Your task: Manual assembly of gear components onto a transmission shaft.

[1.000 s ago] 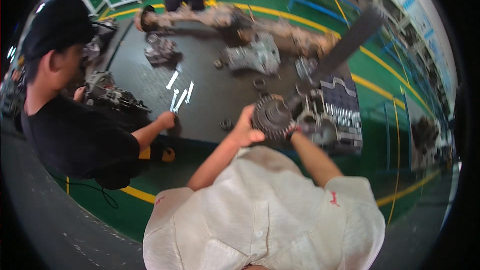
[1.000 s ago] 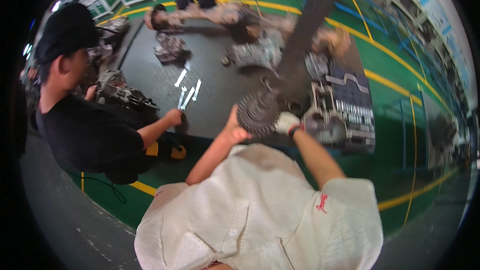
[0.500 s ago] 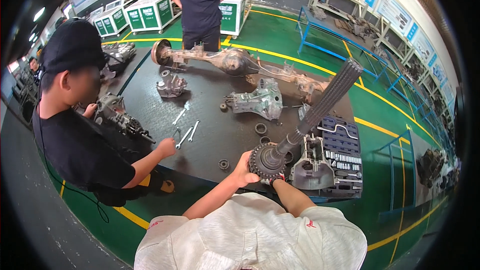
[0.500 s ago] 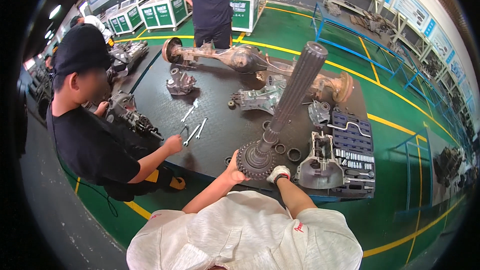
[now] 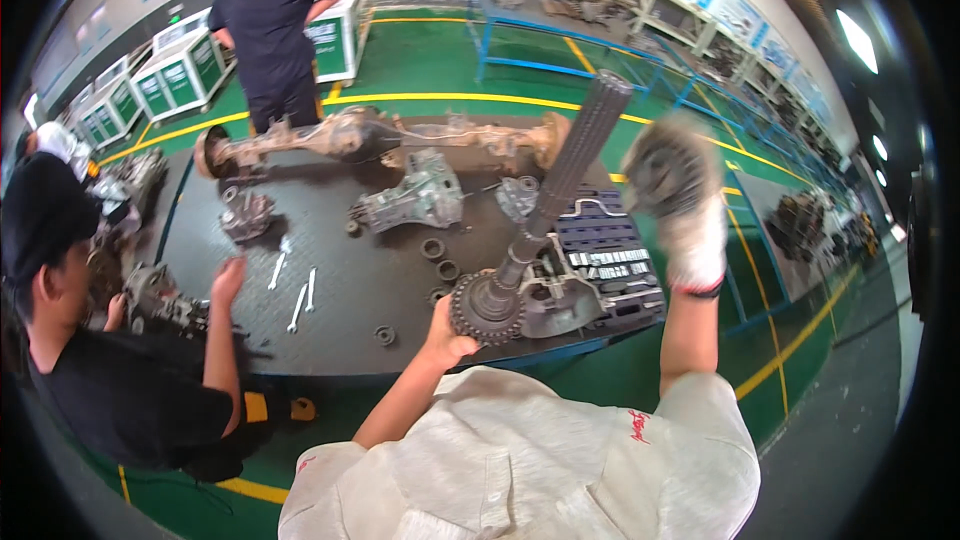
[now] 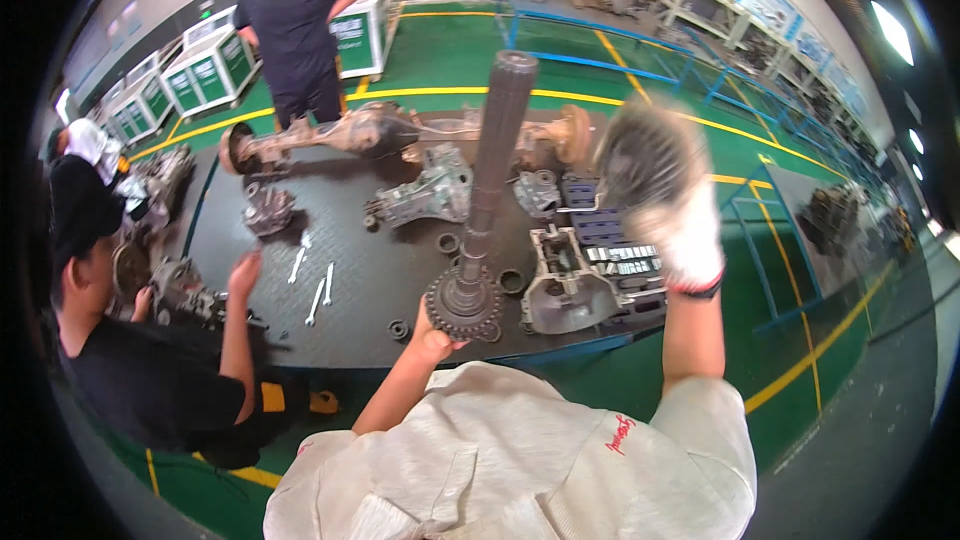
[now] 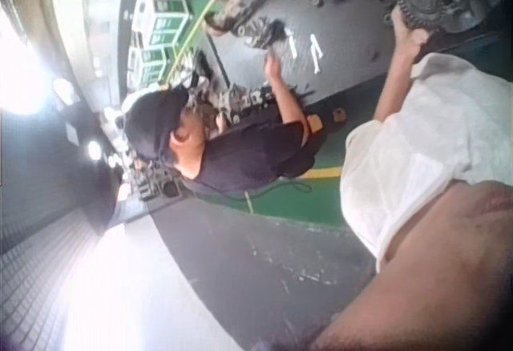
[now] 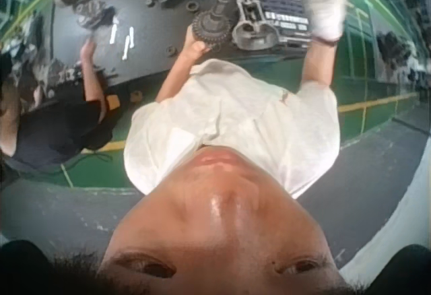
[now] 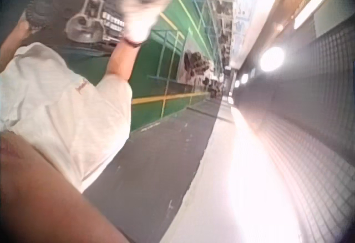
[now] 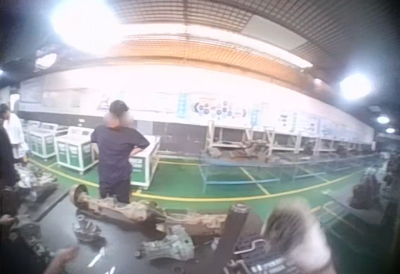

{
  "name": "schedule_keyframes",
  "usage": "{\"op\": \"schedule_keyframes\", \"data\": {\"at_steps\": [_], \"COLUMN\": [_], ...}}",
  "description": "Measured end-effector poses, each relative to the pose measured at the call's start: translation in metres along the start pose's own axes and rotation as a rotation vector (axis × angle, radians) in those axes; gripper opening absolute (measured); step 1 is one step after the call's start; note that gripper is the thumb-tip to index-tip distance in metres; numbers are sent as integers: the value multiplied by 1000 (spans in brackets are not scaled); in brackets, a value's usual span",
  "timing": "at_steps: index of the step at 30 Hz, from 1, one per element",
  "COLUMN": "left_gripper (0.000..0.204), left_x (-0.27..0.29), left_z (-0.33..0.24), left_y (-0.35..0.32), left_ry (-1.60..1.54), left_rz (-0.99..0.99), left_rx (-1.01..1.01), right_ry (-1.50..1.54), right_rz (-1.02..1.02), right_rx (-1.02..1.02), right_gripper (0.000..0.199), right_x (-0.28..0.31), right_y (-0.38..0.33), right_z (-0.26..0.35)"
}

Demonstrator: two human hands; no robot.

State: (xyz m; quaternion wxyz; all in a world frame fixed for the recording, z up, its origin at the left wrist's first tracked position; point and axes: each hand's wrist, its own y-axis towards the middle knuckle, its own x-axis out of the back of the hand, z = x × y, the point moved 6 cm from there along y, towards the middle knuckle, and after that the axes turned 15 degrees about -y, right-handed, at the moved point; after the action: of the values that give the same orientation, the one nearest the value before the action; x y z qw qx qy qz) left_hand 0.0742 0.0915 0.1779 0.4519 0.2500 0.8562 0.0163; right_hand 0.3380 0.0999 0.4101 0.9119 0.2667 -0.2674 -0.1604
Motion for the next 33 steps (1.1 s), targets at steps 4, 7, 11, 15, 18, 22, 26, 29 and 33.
{"op": "schedule_keyframes", "data": {"at_steps": [4, 7, 11, 15, 18, 22, 26, 29, 33], "left_gripper": [126, 123, 119, 119, 118, 108, 94, 85, 73], "left_x": [-11, -29, -46, -60, -75, -85, -94, -95, -111], "left_z": [5, 9, 5, -3, -10, -25, -34, -52, -72], "left_y": [3, 10, 6, 5, 8, 17, 28, 33, 34], "left_ry": [-29, 11, -29, -32, -68, -59, -79, -62, -50], "left_rz": [175, 245, 264, 312, 317, 327, 300, 258, 259], "left_rx": [127, 46, 41, 43, 41, -30, -60, -106, -56], "right_ry": [283, 38, 70, 55, 82, 200, 169, -40, -50], "right_rz": [74, 119, 405, 531, 558, 598, 655, 902, 909], "right_rx": [628, 516, 907, 870, 786, 578, 701, 801, 914], "right_gripper": [92, 133, 92, 96, 101, 110, 59, 94, 106], "right_x": [36, 40, 9, -10, -15, -24, -57, -79, -85], "right_y": [60, 75, 65, 54, 45, 50, 25, 30, 22], "right_z": [144, 169, 208, 223, 219, 193, 178, 169, 156]}}
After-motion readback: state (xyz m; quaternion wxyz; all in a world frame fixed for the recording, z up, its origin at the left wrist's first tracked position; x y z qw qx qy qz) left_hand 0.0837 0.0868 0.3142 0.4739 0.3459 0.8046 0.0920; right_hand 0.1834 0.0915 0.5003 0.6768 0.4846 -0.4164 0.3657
